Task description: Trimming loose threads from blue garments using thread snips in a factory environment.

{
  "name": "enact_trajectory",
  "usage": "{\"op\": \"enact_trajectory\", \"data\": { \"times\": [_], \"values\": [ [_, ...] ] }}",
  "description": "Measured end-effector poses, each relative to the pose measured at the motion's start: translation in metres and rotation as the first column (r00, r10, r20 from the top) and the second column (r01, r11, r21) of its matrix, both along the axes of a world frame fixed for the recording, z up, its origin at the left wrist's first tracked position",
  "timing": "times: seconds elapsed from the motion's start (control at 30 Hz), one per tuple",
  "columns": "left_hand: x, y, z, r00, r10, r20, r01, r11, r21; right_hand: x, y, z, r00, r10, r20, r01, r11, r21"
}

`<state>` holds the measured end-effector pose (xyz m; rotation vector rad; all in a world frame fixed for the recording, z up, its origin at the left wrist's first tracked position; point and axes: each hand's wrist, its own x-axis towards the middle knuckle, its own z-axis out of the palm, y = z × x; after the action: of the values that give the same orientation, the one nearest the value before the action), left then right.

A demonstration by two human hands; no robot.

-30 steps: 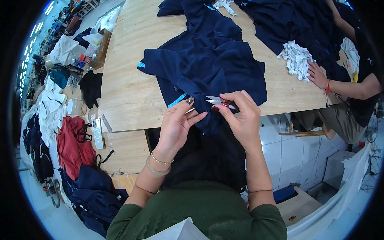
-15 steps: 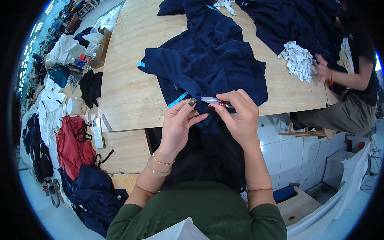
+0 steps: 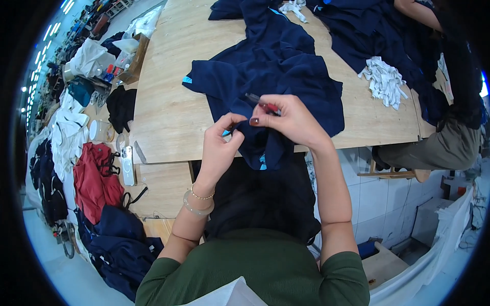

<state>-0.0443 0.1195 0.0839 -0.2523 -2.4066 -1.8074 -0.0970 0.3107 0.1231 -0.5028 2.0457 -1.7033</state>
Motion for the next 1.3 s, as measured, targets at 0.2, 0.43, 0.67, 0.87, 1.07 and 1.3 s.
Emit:
{"op": "enact_trajectory", "data": {
  "times": [0.2, 0.43, 0.67, 0.87, 1.07, 1.3],
  "values": [
    [-0.011, -0.028, -0.023, 0.99, 0.045, 0.137, -0.069, 0.983, 0.17, -0.02, -0.001, 0.005, 0.925, -0.373, 0.072, 0.379, 0.919, -0.106],
    [-0.008, -0.056, -0.012, 0.873, -0.332, 0.357, -0.023, 0.703, 0.711, -0.041, 0.022, -0.024, 0.893, -0.437, 0.106, 0.45, 0.875, -0.181],
    [-0.019, -0.026, 0.005, 0.848, -0.369, 0.38, 0.179, 0.874, 0.451, -0.034, 0.004, -0.02, 0.93, -0.357, 0.088, 0.367, 0.904, -0.218],
    [-0.025, -0.016, 0.0, 0.857, -0.417, 0.301, 0.157, 0.77, 0.618, -0.03, 0.001, -0.004, 0.931, -0.338, 0.137, 0.333, 0.941, 0.062],
    [-0.011, -0.007, 0.016, 0.803, -0.454, 0.386, -0.146, 0.477, 0.866, 0.002, 0.008, -0.011, 0.756, -0.413, -0.508, 0.511, 0.857, 0.064],
    [-0.008, 0.0, 0.019, 0.736, -0.492, 0.465, -0.292, 0.389, 0.874, 0.041, 0.008, -0.01, 0.63, -0.386, -0.674, 0.522, 0.853, 0.0]
  ]
}}
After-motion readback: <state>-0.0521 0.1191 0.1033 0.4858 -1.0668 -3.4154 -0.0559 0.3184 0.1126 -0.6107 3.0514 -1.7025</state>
